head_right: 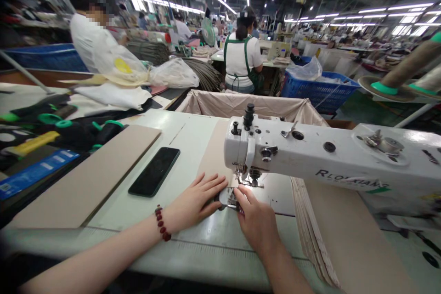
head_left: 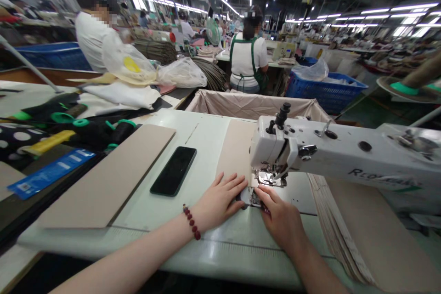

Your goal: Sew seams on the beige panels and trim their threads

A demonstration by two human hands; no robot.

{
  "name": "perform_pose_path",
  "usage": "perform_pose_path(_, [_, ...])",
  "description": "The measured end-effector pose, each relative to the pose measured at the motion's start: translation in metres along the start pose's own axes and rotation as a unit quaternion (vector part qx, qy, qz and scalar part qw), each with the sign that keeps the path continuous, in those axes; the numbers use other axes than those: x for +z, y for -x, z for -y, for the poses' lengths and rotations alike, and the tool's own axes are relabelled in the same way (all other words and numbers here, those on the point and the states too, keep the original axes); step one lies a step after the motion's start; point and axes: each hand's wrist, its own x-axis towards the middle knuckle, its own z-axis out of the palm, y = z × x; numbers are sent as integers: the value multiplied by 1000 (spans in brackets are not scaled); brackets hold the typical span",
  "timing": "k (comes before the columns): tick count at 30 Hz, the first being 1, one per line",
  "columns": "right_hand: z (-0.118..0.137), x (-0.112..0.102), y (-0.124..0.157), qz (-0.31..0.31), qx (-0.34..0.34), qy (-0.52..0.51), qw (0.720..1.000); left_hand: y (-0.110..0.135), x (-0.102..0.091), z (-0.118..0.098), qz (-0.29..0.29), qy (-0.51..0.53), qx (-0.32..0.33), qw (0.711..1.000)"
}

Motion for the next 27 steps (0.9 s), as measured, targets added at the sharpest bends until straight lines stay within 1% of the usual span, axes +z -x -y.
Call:
perform_pose_path(5, [-1,1,-1,0,-2,-2,1000,-9,5,9,-19,-11,0,1000])
perform_pose_path(10, [-2,1,-1,-5,-5,-7,1000,-10,9,9,-44,-25,-1,999])
perform_pose_path(17, [-2,1,0,2,-3,-11,1000,-10,8,8,-44,-33,2,998])
perform_pose_path(27, [-3,4,0,3,-4,-4,1000,-10,8,9,-39,-14,-8,999])
